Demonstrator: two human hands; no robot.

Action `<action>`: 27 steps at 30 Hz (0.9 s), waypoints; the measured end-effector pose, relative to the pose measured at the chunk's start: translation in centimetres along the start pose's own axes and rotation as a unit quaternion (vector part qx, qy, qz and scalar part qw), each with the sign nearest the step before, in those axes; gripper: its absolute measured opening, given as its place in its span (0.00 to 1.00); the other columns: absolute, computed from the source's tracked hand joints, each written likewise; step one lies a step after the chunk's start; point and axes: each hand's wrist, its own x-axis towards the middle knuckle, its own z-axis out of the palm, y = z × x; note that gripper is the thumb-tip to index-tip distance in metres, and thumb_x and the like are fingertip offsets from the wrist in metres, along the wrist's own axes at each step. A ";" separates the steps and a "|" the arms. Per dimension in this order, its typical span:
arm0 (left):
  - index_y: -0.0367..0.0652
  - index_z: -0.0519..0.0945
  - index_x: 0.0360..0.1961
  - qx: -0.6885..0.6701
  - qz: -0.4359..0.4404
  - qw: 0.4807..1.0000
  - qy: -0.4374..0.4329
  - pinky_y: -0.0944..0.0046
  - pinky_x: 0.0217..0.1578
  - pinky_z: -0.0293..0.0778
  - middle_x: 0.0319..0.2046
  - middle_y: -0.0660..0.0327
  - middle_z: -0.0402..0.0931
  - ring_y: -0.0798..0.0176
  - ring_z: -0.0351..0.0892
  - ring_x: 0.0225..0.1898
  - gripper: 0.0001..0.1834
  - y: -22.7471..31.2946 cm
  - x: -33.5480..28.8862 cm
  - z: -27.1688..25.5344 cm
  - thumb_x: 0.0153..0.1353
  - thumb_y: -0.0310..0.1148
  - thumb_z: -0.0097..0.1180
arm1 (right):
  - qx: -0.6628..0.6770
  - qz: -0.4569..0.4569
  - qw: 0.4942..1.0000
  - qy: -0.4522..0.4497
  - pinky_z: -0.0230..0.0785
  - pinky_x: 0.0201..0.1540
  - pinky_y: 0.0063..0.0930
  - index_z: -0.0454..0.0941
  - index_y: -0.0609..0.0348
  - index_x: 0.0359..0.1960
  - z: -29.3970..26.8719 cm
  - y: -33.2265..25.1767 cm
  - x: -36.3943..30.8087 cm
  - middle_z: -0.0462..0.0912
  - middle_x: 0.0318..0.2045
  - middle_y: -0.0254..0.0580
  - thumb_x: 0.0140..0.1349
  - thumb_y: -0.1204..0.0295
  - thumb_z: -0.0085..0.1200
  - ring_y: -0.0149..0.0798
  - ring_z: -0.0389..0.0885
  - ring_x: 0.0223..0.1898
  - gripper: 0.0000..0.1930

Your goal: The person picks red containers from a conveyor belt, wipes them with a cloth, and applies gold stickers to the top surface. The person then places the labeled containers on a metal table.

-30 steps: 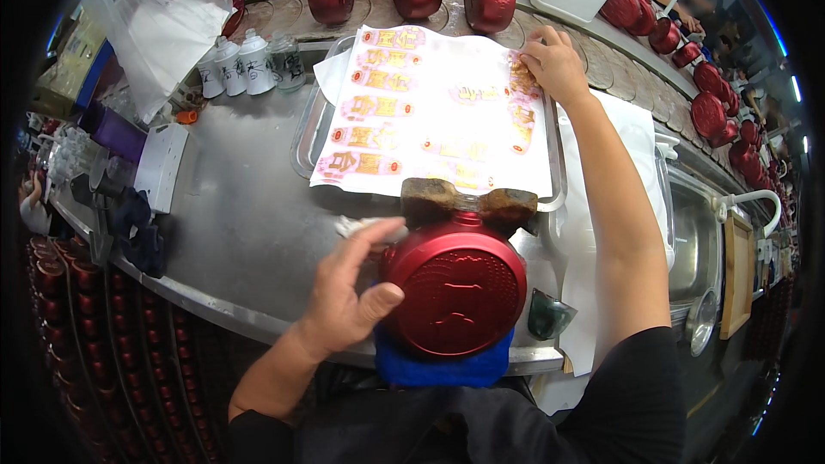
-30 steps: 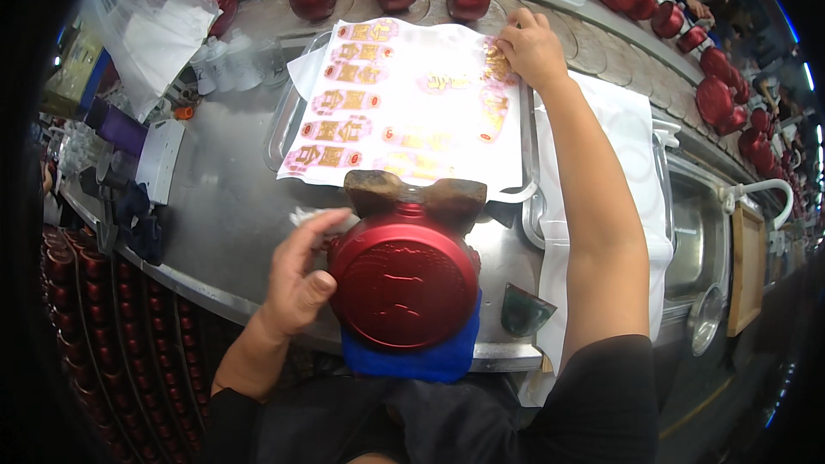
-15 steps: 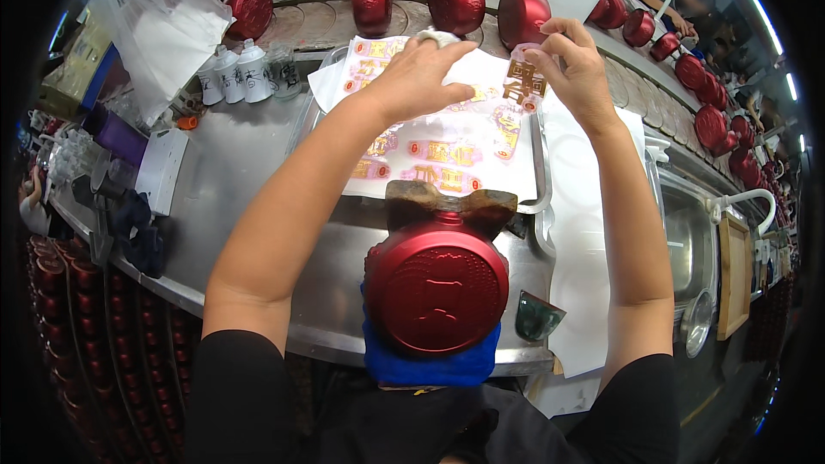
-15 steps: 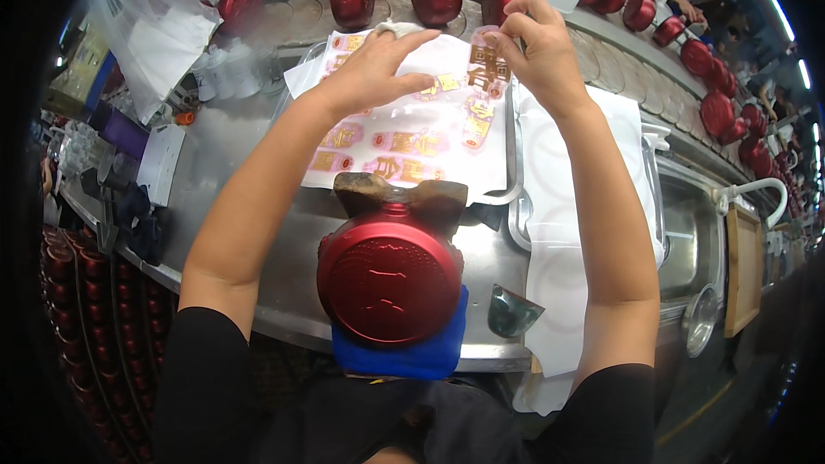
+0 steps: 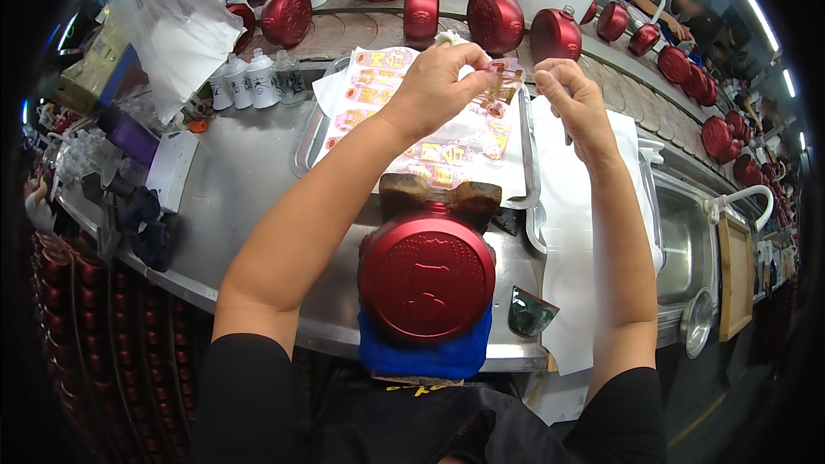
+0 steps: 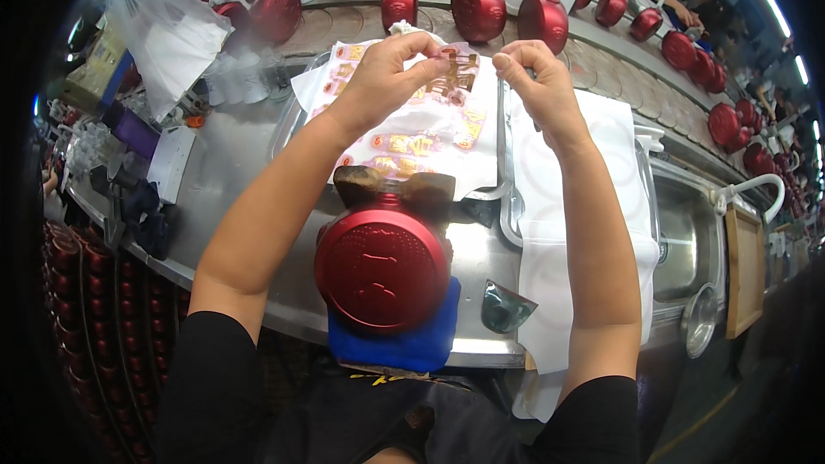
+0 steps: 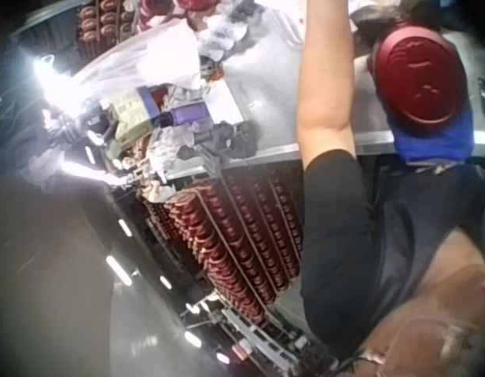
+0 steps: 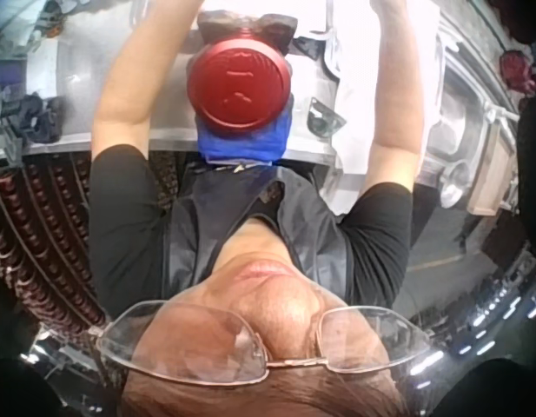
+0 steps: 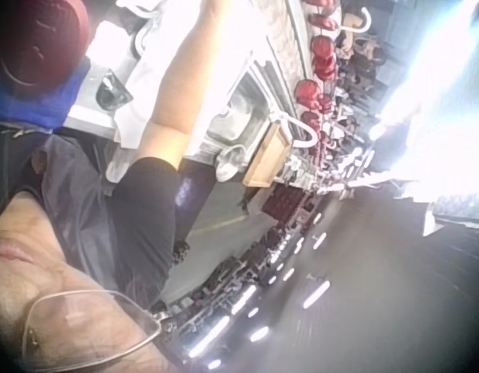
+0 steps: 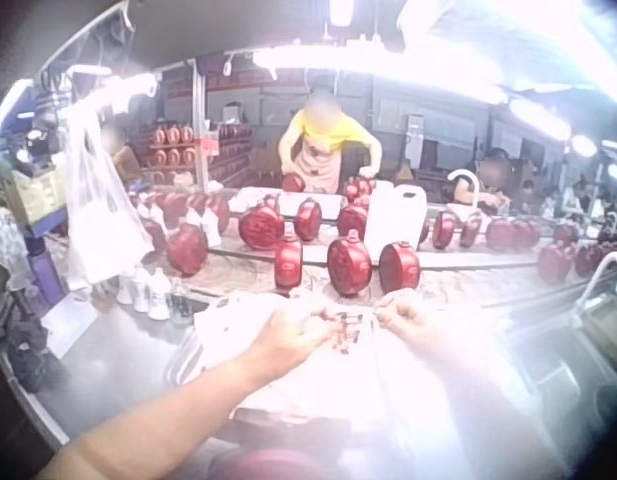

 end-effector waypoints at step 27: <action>0.39 0.84 0.34 0.055 0.080 0.993 0.068 0.57 0.44 0.69 0.27 0.56 0.80 0.54 0.73 0.39 0.12 2.4 -3.0 -4.3 0.64 0.38 0.59 | -0.321 -0.016 0.947 -0.014 0.69 0.59 0.39 0.78 0.63 0.56 2.5 -0.3 0.8 0.74 0.58 0.52 0.69 0.58 0.54 0.50 0.74 0.58 0.22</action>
